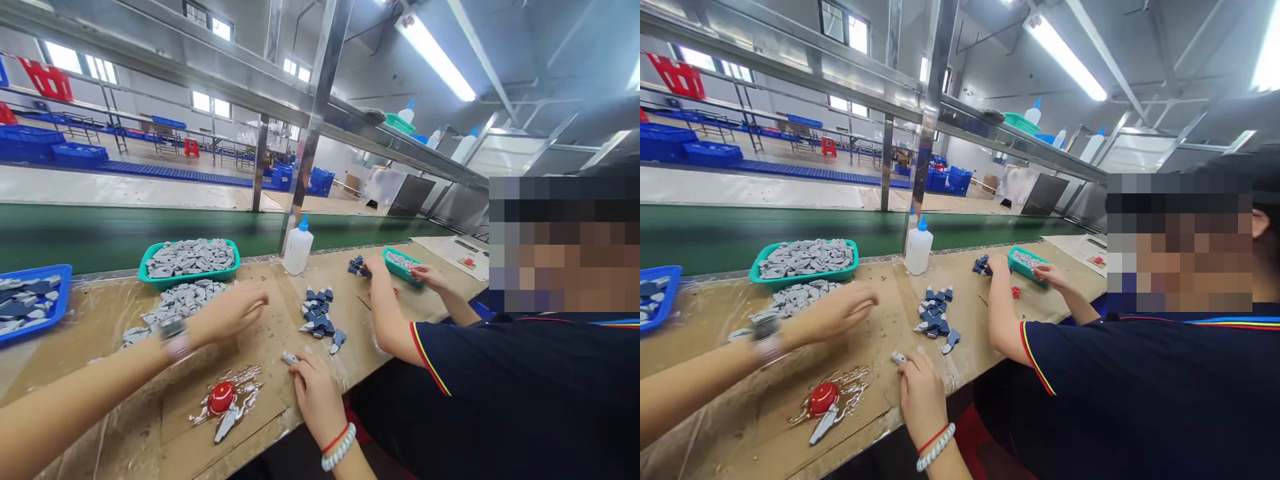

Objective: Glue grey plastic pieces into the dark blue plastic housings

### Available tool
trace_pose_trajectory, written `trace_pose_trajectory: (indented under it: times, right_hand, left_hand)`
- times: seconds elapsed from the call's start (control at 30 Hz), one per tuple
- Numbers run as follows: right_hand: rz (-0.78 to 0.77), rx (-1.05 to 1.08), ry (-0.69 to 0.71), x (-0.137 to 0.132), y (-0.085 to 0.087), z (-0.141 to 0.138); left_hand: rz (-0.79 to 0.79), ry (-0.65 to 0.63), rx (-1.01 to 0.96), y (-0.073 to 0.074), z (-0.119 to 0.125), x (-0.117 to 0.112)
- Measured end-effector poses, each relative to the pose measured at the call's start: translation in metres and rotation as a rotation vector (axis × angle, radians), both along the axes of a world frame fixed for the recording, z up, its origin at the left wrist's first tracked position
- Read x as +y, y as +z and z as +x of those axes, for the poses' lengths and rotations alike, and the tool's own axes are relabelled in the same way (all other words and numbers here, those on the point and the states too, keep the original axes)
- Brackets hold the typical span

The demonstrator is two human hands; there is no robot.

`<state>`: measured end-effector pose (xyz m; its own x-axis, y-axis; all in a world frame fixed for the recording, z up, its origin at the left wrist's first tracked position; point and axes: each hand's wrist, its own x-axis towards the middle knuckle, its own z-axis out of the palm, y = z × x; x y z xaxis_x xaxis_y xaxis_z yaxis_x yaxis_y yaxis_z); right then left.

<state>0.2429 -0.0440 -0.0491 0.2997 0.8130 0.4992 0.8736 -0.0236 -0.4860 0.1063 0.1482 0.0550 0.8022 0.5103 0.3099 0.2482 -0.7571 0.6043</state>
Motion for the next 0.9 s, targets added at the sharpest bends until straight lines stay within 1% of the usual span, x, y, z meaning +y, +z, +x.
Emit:
trace_pose_trajectory:
  times: [0.03, 0.1, 0.13, 0.17, 0.2, 0.23, 0.27, 0.33, 0.43, 0.53, 0.6, 0.67, 0.73, 0.77, 0.83, 0.9]
  right_hand:
    - [-0.009, 0.007, -0.003, -0.001, 0.001, -0.002]
    - [-0.037, 0.043, -0.031, -0.001, 0.004, -0.004]
    - [-0.049, 0.067, -0.058, -0.001, 0.004, -0.005]
    - [-0.051, 0.090, -0.088, 0.000, 0.004, -0.005]
    - [-0.041, 0.110, -0.113, 0.001, 0.003, -0.005]
    - [-0.025, 0.124, -0.127, 0.002, 0.001, -0.004]
    - [-0.009, 0.134, -0.128, 0.004, -0.001, -0.003]
    - [0.007, 0.144, -0.103, 0.007, -0.004, 0.000]
    - [-0.020, 0.175, -0.066, 0.009, -0.005, 0.003]
    - [-0.041, 0.229, -0.031, 0.009, 0.002, -0.002]
    - [-0.048, 0.260, 0.011, 0.006, 0.010, -0.011]
    - [-0.052, 0.294, 0.086, 0.001, 0.017, -0.024]
    - [-0.064, 0.330, 0.159, -0.006, 0.022, -0.037]
    - [-0.077, 0.340, 0.184, -0.008, 0.023, -0.043]
    - [-0.111, 0.327, 0.200, -0.012, 0.022, -0.052]
    - [-0.135, 0.272, 0.193, -0.013, 0.018, -0.057]
  left_hand:
    - [0.064, -0.082, 0.088, -0.007, 0.037, 0.007]
    - [0.170, -0.170, 0.218, -0.020, 0.104, 0.017]
    - [0.209, -0.189, 0.266, -0.026, 0.131, 0.021]
    - [0.240, -0.199, 0.311, -0.032, 0.153, 0.023]
    - [0.262, -0.203, 0.353, -0.037, 0.169, 0.025]
    - [0.277, -0.201, 0.393, -0.041, 0.180, 0.026]
    - [0.286, -0.196, 0.430, -0.044, 0.187, 0.028]
    - [0.290, -0.179, 0.491, -0.049, 0.191, 0.032]
    - [0.270, -0.131, 0.537, -0.053, 0.180, 0.040]
    - [0.236, -0.063, 0.533, -0.056, 0.162, 0.046]
    - [0.212, -0.025, 0.504, -0.054, 0.147, 0.047]
    - [0.185, 0.000, 0.449, -0.048, 0.127, 0.045]
    - [0.153, 0.016, 0.367, -0.035, 0.099, 0.039]
    - [0.135, 0.019, 0.320, -0.027, 0.082, 0.035]
    - [0.088, 0.018, 0.227, -0.010, 0.037, 0.023]
    - [0.021, 0.024, 0.158, 0.002, -0.017, 0.004]
